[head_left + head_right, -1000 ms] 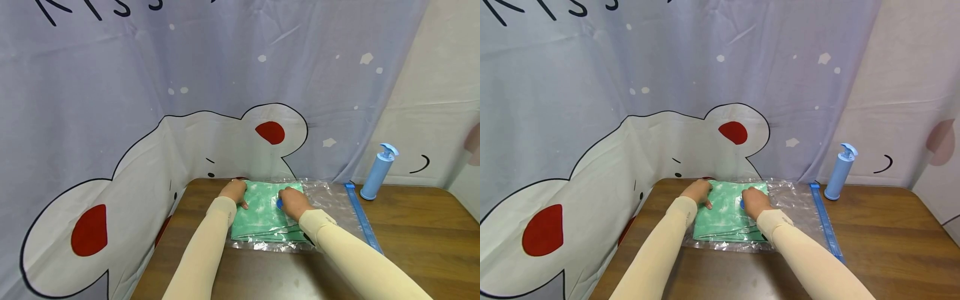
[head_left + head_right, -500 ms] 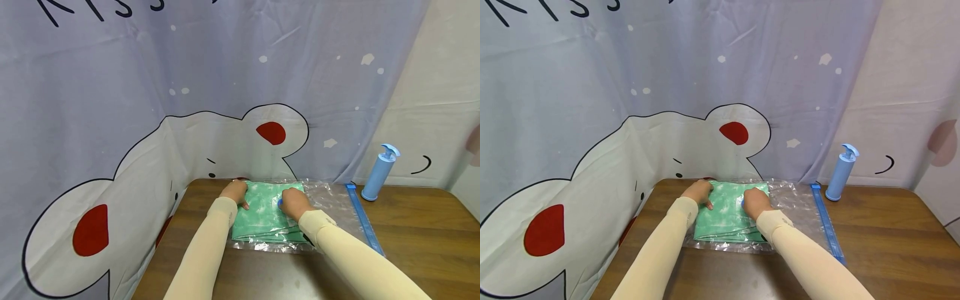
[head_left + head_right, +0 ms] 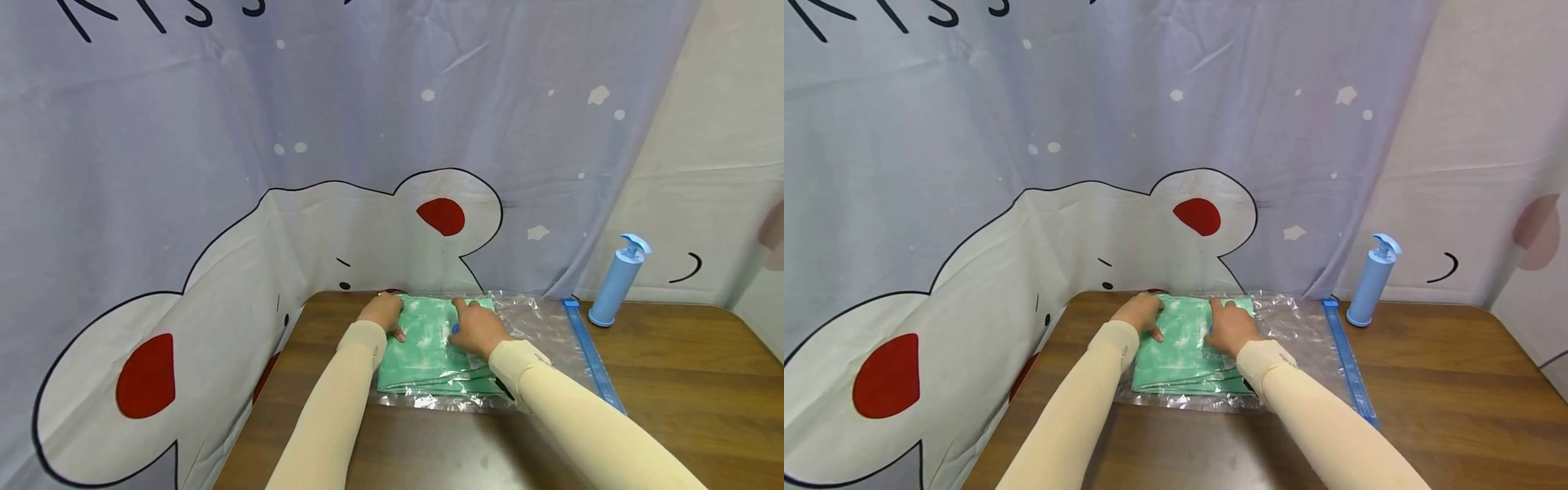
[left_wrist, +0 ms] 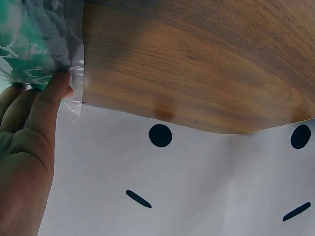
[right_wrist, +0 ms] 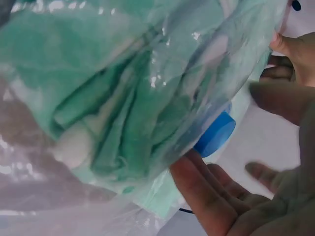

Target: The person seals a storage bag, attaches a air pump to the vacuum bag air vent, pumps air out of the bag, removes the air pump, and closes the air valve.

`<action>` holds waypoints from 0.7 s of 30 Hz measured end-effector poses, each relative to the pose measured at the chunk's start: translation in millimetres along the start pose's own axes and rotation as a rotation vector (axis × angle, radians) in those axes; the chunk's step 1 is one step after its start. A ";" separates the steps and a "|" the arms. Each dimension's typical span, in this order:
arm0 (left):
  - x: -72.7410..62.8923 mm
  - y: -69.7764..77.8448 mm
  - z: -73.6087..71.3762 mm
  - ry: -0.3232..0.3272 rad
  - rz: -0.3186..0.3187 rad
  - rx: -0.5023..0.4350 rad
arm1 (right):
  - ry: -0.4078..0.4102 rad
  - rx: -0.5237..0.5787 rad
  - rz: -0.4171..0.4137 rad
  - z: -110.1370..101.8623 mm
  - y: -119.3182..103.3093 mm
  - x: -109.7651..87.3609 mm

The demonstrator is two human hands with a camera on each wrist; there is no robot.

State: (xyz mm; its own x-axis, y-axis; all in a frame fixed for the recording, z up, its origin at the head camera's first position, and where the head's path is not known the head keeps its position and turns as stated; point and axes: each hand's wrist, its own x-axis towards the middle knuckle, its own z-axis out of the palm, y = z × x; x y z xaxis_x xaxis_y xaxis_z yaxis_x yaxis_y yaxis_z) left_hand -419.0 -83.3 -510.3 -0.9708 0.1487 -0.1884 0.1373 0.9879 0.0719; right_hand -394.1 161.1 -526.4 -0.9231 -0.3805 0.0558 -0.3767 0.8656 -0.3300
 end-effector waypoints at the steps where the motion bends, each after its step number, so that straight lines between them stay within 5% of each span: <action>1: 0.1 -0.2 -0.2 0.000 0.000 0.004 | 0.011 -0.001 0.012 6.6 5.3 4.7; 6: -0.7 -0.3 -1.6 -0.003 0.004 0.000 | 0.102 -0.085 -0.036 59.2 48.7 39.4; 10: -1.7 0.5 -0.9 0.002 0.008 -0.007 | 0.162 -0.162 -0.121 77.2 62.6 49.4; 16: -1.3 -0.1 -0.6 0.007 0.010 0.003 | 0.164 -0.170 -0.161 75.9 60.3 49.3; 21: -1.5 0.0 -0.8 0.004 0.002 0.006 | 0.093 -0.104 -0.074 49.6 41.8 33.1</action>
State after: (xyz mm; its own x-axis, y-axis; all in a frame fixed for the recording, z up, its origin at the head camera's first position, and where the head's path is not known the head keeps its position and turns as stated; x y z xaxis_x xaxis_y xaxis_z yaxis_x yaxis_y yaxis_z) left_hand -417.7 -83.6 -509.2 -0.9712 0.1507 -0.1844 0.1408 0.9878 0.0660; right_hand -436.6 168.5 -585.1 -0.8941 -0.4167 0.1645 -0.4451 0.8674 -0.2224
